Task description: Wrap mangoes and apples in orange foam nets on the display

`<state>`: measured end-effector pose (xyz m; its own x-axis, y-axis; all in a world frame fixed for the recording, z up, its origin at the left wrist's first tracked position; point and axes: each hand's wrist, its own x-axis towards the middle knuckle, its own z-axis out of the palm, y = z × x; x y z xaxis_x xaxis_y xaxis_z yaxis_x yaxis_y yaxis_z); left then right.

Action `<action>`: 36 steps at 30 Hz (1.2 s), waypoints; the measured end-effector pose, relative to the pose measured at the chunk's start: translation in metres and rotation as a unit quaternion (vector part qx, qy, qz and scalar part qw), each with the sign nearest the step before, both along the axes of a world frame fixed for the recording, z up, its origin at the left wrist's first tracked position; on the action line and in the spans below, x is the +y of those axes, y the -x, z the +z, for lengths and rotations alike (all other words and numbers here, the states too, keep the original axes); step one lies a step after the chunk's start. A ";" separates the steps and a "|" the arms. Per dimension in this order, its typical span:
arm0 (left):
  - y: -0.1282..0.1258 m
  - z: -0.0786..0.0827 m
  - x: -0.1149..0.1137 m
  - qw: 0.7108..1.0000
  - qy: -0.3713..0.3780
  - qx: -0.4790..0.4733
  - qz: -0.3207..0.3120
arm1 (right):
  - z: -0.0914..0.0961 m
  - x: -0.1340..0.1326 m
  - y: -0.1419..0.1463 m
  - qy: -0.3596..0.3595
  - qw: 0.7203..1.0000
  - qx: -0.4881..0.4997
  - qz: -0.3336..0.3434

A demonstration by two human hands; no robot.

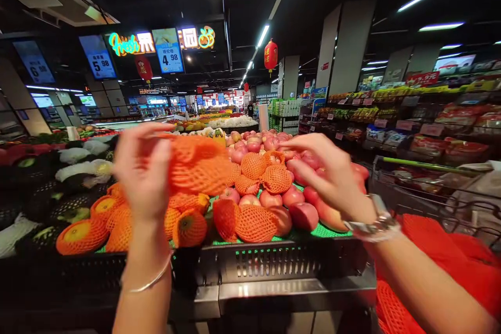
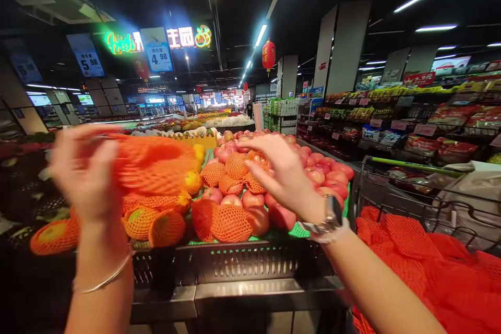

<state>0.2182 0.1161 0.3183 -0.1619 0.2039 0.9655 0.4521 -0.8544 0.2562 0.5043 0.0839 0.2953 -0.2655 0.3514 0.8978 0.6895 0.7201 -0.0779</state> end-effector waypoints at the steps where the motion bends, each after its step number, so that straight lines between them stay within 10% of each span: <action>1: -0.006 -0.002 0.019 0.999 0.021 0.032 -0.029 | -0.002 0.016 0.006 0.021 1.000 -0.017 0.014; 5: -0.034 -0.011 0.091 0.974 0.116 0.132 -0.144 | -0.018 0.091 0.035 0.139 0.984 -0.077 0.080; 9: -0.044 -0.024 0.116 0.952 0.164 0.186 -0.179 | -0.042 0.143 0.051 0.121 0.986 0.034 0.112; 17: 0.014 -0.012 0.106 0.960 0.124 0.134 0.212 | -0.072 0.161 0.022 0.100 0.976 0.180 0.076; 20: 0.038 -0.002 0.123 0.943 0.120 0.159 0.265 | -0.074 0.163 0.011 0.059 0.976 0.201 0.057; 27: 0.082 -0.039 0.149 0.791 0.411 0.343 0.296 | -0.078 0.166 0.006 0.077 0.981 0.174 -0.046; 33: 0.040 -0.025 0.123 0.855 0.251 0.239 0.386 | -0.077 0.170 0.004 0.117 0.969 0.214 -0.031; 36: -0.024 -0.021 0.110 0.909 0.296 0.210 0.206 | -0.073 0.170 0.003 0.135 0.957 0.257 -0.018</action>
